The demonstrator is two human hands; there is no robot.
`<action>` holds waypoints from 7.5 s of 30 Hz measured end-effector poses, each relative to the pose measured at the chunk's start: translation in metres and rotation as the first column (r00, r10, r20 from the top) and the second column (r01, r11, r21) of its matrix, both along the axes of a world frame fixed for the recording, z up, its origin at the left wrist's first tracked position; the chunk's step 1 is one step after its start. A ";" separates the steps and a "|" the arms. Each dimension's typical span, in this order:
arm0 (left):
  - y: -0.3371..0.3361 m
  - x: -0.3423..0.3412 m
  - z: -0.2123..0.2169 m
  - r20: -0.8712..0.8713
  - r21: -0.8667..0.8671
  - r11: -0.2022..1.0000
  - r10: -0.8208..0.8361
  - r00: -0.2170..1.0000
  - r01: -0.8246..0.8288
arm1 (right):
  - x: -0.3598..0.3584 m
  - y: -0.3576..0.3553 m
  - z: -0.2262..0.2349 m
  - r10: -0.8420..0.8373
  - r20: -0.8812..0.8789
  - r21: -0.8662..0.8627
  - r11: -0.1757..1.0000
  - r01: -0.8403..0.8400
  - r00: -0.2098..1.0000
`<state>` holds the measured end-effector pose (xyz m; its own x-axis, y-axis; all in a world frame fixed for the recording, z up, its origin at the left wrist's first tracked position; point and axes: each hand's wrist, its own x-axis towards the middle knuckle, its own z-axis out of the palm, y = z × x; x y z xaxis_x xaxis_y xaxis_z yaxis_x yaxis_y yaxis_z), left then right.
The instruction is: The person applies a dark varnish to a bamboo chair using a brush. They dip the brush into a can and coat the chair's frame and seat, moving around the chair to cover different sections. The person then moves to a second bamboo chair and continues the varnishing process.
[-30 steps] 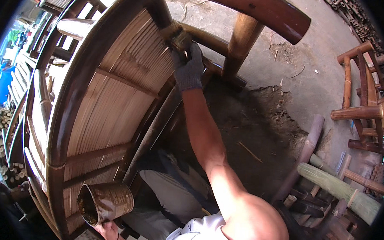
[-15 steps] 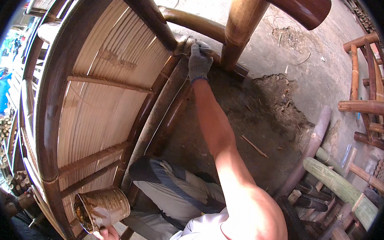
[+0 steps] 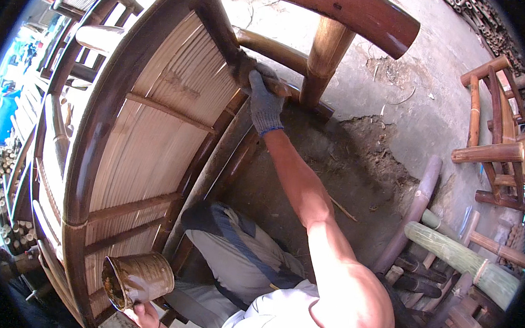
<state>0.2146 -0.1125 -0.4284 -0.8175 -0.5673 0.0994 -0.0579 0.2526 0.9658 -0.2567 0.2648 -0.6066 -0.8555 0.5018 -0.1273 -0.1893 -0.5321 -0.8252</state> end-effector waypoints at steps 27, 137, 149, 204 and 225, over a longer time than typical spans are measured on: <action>0.004 0.027 0.005 -0.171 0.063 0.998 0.019 0.985 -0.008 | -0.022 0.001 0.197 -0.213 -0.735 0.450 0.557 0.698 0.644; 0.585 -0.528 0.467 -0.152 -0.140 0.626 -0.779 0.609 0.767 | -0.058 0.364 0.783 0.171 0.654 0.744 -0.319 -0.587 0.737; 0.700 -0.662 0.421 -0.089 -0.144 0.854 -0.514 0.853 0.499 | -0.282 0.485 0.743 0.474 0.633 0.745 -0.588 -0.315 0.612; 0.509 -1.063 0.223 0.924 0.046 -0.093 -0.376 0.078 -0.995 | -0.912 -0.256 0.035 0.630 0.773 0.634 -0.760 0.146 -0.079; 0.360 -1.042 0.250 0.733 0.122 -0.665 0.560 -0.385 -0.737 | -0.719 -0.417 0.313 0.289 0.874 0.457 -0.763 0.457 -0.390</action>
